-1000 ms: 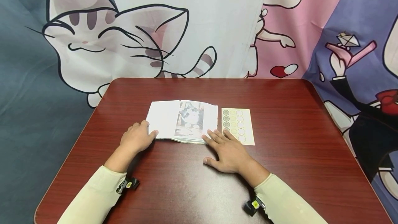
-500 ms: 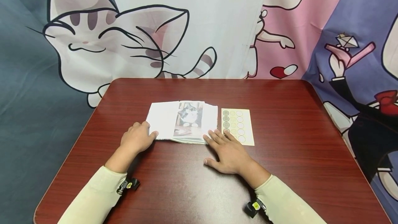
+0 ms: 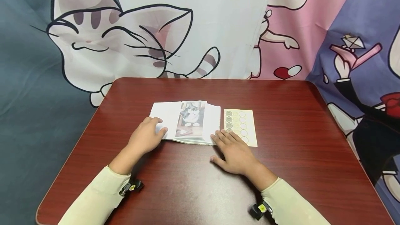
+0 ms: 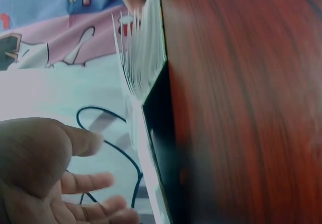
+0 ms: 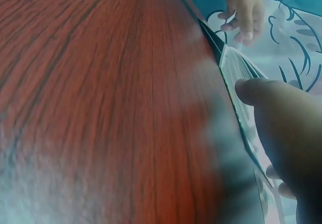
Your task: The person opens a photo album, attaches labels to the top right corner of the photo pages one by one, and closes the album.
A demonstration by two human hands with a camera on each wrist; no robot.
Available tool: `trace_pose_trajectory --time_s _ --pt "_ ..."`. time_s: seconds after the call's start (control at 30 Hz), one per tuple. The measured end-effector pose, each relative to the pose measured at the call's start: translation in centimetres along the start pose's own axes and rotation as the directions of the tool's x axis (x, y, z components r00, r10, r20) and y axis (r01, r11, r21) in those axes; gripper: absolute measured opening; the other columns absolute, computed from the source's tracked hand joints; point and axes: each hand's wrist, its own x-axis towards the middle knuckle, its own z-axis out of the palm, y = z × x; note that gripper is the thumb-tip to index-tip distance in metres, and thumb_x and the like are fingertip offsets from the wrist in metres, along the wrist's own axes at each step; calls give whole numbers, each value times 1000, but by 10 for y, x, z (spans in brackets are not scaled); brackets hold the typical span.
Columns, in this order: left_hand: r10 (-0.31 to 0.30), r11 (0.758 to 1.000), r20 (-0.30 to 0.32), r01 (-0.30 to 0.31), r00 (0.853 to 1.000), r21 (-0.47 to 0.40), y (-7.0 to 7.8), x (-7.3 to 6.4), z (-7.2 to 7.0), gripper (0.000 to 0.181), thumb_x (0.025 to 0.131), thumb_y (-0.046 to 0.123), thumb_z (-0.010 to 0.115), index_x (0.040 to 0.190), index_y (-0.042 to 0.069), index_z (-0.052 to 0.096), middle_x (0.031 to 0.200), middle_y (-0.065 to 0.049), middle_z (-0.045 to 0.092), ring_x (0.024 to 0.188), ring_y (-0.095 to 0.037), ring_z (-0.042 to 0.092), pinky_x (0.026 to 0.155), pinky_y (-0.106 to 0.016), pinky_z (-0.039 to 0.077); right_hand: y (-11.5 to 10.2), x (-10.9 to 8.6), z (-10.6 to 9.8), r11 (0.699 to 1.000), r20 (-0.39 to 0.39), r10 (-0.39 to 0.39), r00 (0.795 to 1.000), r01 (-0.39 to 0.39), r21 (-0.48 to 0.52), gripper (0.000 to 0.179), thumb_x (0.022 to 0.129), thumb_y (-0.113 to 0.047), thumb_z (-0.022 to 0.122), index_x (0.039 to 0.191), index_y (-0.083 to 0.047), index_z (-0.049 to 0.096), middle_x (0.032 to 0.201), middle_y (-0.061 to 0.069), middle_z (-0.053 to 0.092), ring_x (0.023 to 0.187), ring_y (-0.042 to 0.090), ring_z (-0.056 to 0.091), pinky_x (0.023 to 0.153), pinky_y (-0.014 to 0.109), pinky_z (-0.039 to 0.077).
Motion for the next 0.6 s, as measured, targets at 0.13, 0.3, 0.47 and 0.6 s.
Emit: trace_pose_trajectory --time_s 0.13,0.3,0.47,0.6 --pt "53 998 -15 -54 998 -41 11 -3 -1 40 99 36 66 128 9 66 127 -17 61 115 -37 62 89 -55 52 3 -3 -2 1000 -19 21 1000 -21 9 75 96 -55 62 152 -7 49 151 15 52 142 36 43 118 52 30" --pt "114 989 -30 -116 993 -93 24 -5 -2 36 99 34 66 127 11 66 126 -12 63 113 -32 64 88 -52 53 9 -8 -3 999 -52 27 998 -26 17 72 95 -49 66 149 -5 51 147 16 54 138 37 47 115 53 34" --pt "163 975 -37 -167 986 -147 32 -6 2 31 100 32 67 123 12 68 122 -6 66 108 -28 66 87 -49 53 16 -12 -5 998 -85 56 995 -53 36 69 93 -45 70 146 -3 54 144 17 56 135 39 49 112 55 36" --pt "207 960 -40 -211 978 -186 39 -6 6 25 101 30 65 119 13 69 117 -2 67 96 -22 65 84 -46 53 22 -17 -7 995 -92 97 991 -94 32 68 93 -44 72 145 -3 55 143 17 57 134 40 50 112 55 37"
